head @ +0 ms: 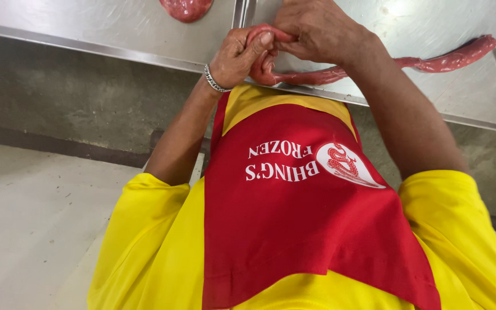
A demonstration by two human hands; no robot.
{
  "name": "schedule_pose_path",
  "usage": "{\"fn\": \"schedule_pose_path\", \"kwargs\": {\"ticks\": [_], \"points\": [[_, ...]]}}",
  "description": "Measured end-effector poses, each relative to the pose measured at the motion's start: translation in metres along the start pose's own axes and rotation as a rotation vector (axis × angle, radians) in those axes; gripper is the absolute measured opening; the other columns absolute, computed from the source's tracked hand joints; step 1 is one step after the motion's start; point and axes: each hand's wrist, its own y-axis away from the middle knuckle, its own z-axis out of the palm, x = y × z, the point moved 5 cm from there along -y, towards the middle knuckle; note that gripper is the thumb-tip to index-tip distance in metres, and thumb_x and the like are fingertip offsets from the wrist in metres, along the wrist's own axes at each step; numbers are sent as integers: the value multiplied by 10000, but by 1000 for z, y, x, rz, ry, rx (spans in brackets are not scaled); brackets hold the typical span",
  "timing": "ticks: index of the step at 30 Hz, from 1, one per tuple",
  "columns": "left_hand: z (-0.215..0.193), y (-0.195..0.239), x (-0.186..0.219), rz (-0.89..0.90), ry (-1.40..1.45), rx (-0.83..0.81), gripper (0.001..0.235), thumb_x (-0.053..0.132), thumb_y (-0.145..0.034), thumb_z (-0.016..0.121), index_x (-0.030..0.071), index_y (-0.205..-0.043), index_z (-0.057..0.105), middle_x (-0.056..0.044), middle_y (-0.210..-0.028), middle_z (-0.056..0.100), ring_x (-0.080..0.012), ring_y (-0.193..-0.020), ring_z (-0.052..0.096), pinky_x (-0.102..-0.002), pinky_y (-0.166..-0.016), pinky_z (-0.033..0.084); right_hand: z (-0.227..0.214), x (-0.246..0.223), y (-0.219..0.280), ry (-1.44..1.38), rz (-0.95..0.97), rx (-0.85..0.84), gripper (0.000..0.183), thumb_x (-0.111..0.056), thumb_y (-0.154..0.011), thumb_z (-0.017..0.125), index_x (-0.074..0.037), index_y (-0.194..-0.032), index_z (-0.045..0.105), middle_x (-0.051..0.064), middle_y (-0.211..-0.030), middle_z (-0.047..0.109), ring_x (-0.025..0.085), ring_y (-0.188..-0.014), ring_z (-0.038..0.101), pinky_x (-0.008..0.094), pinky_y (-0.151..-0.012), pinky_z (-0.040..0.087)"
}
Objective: The person ties sections of sausage casing using thin string, rotating the casing by hand and using shears to cut the string once each section is secured.
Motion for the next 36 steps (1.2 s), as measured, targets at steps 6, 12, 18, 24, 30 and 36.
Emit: {"fn": "schedule_pose_path", "kwargs": {"ticks": [6, 12, 18, 24, 30, 36], "points": [[0, -13, -45, 39, 160, 420, 510, 475, -1095, 520, 26, -866, 600, -26, -664, 547, -114, -551, 529, -290, -534, 501, -5, -17, 52, -127, 229, 523, 539, -259, -1115, 793, -22, -1478, 473, 194, -1387, 559, 357, -1258, 579, 454, -1041, 525], [-3, -16, -59, 12, 246, 790, 541, 541, -1044, 514, 72, -775, 517, -7, -571, 451, -115, -469, 444, -295, -437, 416, 66, -46, 44, -224, 299, 297, 817, -265, -874, 819, 145, -1446, 403, 311, -1296, 563, 456, -1131, 577, 513, -943, 490], [8, -8, -45, 20, 529, 940, 518, 516, -1020, 563, 110, -724, 441, 28, -510, 333, -105, -391, 313, -307, -334, 260, 102, -38, 30, 72, 570, 271, 307, -111, -800, 728, -13, -1044, 571, 192, -989, 681, 364, -964, 675, 465, -849, 546], [3, -9, -41, 97, 580, 895, 484, 465, -1016, 625, 103, -749, 449, 26, -540, 315, -91, -422, 257, -310, -366, 224, 124, -16, 23, 125, 491, 365, 215, -212, -896, 733, -54, -941, 595, 144, -776, 698, 331, -687, 691, 450, -640, 558], [10, -7, -38, 129, 563, 847, 497, 452, -1044, 633, 82, -761, 459, 16, -575, 322, -98, -461, 255, -311, -403, 228, 114, -6, 28, 35, 368, 404, 348, -355, -1014, 756, -56, -949, 590, 123, -732, 690, 329, -637, 680, 447, -554, 530], [5, 4, -8, 172, 560, 758, 478, 486, -1025, 631, 99, -793, 474, 30, -578, 301, -84, -465, 239, -300, -403, 219, 70, -23, 81, 351, 365, 658, 261, -250, -975, 717, -75, -884, 547, 95, -770, 655, 278, -719, 688, 414, -671, 557]]}}
